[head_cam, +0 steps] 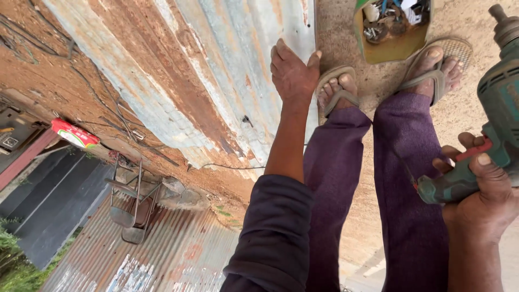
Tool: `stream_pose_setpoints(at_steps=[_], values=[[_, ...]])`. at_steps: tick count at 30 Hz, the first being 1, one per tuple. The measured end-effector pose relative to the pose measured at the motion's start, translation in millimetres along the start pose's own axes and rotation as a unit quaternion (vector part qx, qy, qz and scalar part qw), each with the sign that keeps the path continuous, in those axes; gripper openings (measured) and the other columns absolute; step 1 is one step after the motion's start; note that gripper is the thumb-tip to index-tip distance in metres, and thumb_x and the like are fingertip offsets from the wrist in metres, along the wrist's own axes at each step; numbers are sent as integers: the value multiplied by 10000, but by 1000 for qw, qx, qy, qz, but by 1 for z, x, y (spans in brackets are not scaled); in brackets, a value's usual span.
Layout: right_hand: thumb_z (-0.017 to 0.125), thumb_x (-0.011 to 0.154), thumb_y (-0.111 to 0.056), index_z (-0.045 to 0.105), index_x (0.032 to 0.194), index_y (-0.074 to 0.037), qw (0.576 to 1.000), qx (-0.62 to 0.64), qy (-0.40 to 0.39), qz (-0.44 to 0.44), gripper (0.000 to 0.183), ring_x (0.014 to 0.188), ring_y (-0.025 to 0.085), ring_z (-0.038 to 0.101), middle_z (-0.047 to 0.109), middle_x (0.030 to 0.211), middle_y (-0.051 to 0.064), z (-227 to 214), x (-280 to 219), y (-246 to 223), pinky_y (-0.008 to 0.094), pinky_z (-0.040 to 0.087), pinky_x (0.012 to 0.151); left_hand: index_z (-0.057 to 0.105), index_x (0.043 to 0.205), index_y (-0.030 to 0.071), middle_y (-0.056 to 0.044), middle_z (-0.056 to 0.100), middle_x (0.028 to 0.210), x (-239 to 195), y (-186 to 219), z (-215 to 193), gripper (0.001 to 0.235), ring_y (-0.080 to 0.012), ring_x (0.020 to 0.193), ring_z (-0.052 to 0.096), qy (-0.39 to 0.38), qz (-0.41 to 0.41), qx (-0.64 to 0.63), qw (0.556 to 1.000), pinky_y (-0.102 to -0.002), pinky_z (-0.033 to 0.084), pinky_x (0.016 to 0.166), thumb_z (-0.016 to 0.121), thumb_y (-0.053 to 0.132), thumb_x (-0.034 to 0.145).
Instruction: Drilling holes into a corrugated metal sheet using a power drill and checking screws.
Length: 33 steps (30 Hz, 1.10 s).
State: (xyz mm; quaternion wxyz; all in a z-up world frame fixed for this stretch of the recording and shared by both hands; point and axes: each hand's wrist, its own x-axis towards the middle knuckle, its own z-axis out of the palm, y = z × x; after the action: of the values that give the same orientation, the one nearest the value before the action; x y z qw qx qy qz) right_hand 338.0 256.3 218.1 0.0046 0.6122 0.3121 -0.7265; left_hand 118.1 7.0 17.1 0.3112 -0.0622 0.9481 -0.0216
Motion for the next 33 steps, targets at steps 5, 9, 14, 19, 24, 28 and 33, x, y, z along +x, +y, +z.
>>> stream_pose_setpoints(at_steps=[5, 9, 14, 19, 24, 28, 33], values=[[772, 991, -181, 538, 1326, -35, 997, -63, 48, 23, 434, 1043, 251, 653, 607, 1251, 131, -7, -2, -2, 426, 596, 922, 265, 1503, -60, -311, 356, 1485, 11, -3, 46, 1099, -458, 1382, 406, 26, 20, 63, 998, -516, 401, 1107, 815, 543, 766], [783, 970, -213, 513, 1357, -65, 995, -23, 42, 83, 494, 1019, 215, 650, 595, 1278, 106, -28, -7, 15, 400, 599, 925, 423, 1478, -47, -262, 508, 1448, 11, -17, 48, 906, -419, 1228, 617, 47, 10, -15, 999, -461, 551, 1013, 780, 473, 829], [797, 1026, -228, 505, 1388, -56, 995, 34, 56, 74, 496, 990, 224, 631, 582, 1322, 131, -48, -4, 43, 389, 567, 910, 534, 1355, -31, -216, 624, 1317, 33, -34, 56, 715, -383, 1172, 668, 88, 109, -57, 988, -434, 582, 1005, 795, 386, 837], [802, 1000, -303, 511, 1371, -55, 990, -39, 69, 112, 533, 1057, 244, 692, 591, 1288, 149, -42, -15, 35, 427, 609, 920, 540, 1387, -34, -203, 634, 1278, 18, -40, 42, 717, -347, 1165, 677, 59, 105, -107, 987, -427, 570, 1008, 807, 291, 806], [803, 1009, -324, 455, 1411, -74, 994, -51, 62, 77, 587, 1091, 222, 684, 560, 1336, 142, -56, -14, 46, 434, 605, 930, 535, 1398, -7, -179, 637, 1286, 23, -31, 36, 745, -312, 1106, 703, 32, 74, -107, 991, -419, 583, 984, 823, 311, 789], [793, 1022, -306, 465, 1426, -56, 993, -75, 62, 63, 578, 1091, 240, 701, 562, 1317, 165, -57, -19, 49, 450, 625, 928, 486, 1434, -6, -201, 580, 1314, 18, -31, 36, 771, -321, 1150, 680, 3, 40, -101, 994, -428, 594, 951, 815, 314, 815], [780, 1069, -239, 453, 1438, -13, 995, -29, 68, 69, 543, 1050, 246, 660, 567, 1323, 185, -59, -23, 54, 446, 620, 943, 488, 1435, 18, -177, 569, 1325, 15, -25, 39, 818, -306, 1175, 674, 15, 21, -96, 995, -436, 602, 975, 845, 384, 795]])
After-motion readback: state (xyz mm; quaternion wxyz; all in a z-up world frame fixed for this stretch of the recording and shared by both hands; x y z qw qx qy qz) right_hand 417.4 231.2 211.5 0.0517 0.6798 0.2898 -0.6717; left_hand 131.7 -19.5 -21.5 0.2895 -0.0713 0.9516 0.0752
